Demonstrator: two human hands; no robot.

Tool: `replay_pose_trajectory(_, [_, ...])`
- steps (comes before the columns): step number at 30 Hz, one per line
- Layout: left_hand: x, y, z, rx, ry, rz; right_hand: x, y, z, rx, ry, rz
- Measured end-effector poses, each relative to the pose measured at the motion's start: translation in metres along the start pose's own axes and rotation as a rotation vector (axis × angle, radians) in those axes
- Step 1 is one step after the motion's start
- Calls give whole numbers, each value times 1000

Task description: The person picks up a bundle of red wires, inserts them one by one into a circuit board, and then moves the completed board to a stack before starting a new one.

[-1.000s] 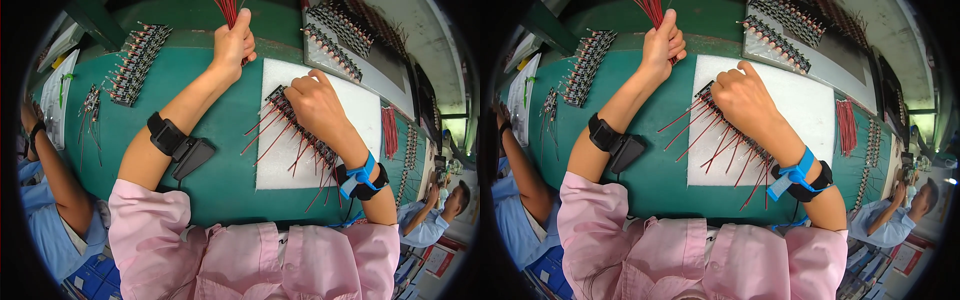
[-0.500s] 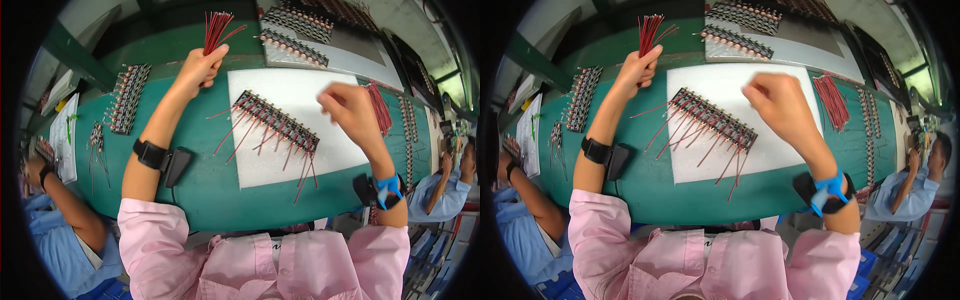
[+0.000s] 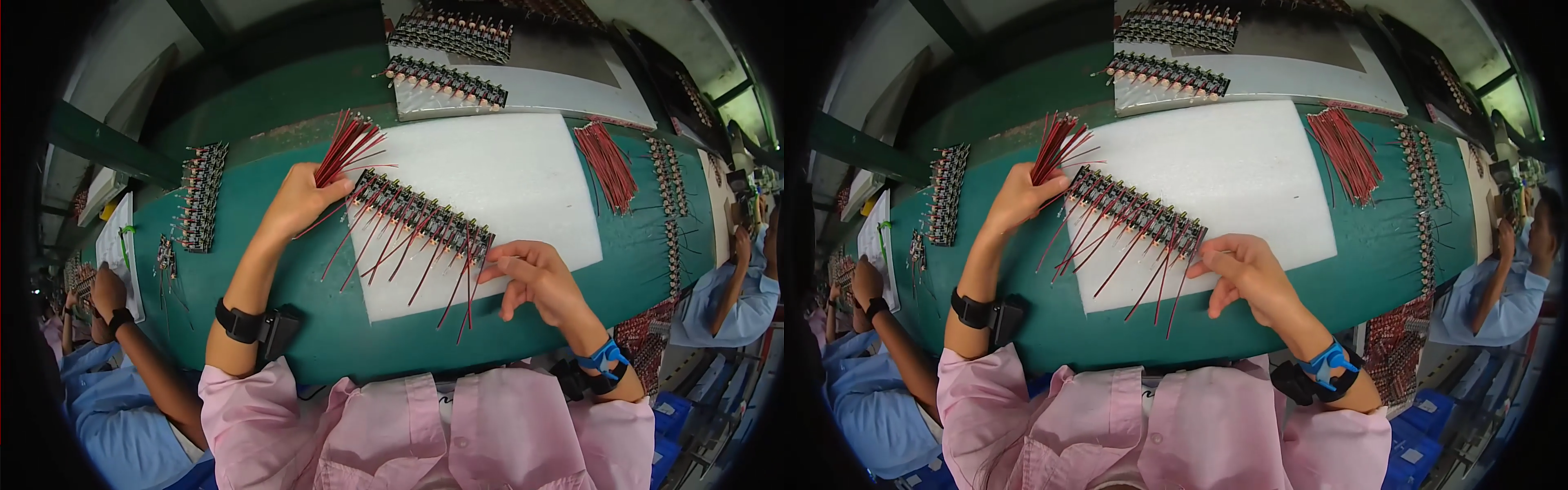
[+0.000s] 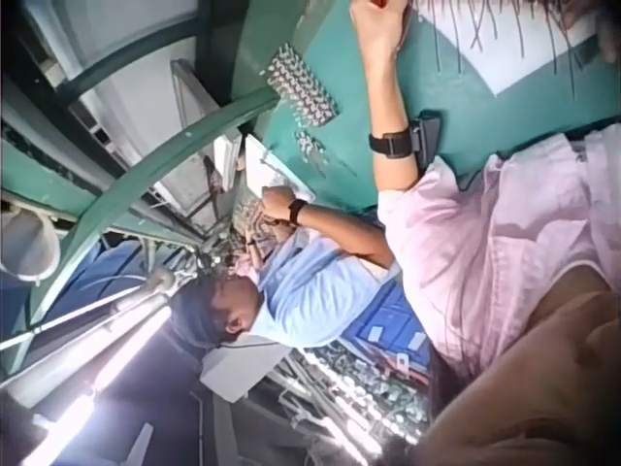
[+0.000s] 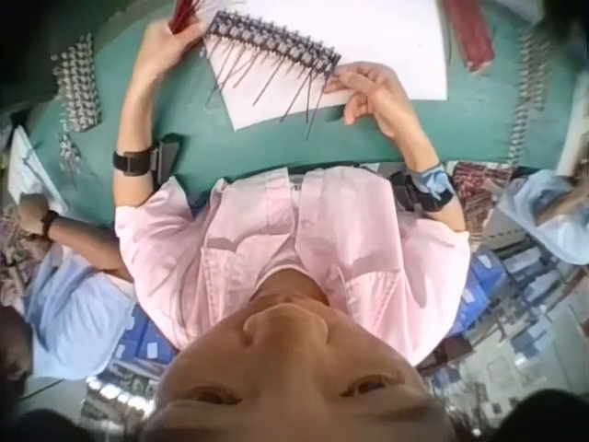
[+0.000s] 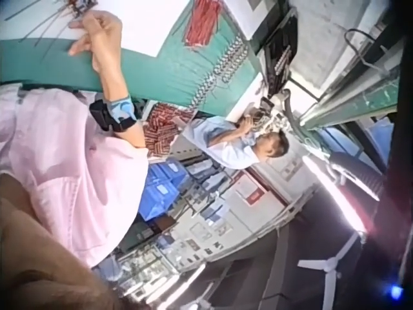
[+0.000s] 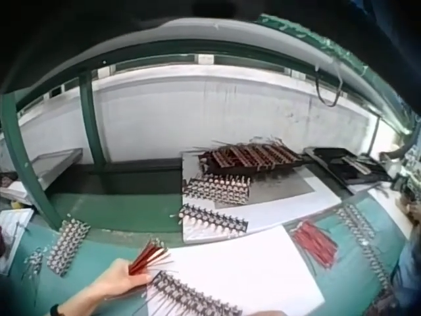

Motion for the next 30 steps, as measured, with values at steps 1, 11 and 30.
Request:
replay_pose_trajectory(1, [-3,0,1,-44,0,-22,1,0,1,3,-2,7])
replay_pose_trajectory(11, [-23,6,18,-529,1,-236,8,-13,-15,63,90,-192])
replay_pose_trajectory(30, [-41,27,38,-805,-55,-205,6,-33,-43,104,172,-406])
Point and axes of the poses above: each hand's wrist, its own x-axis towards the middle knuckle, its own z-axis out of the palm, y = z × x, the point moved 6 cm from there along x, towards the middle knuckle, and after that the axes turned 11 degrees about x, right-handed, at the moved point
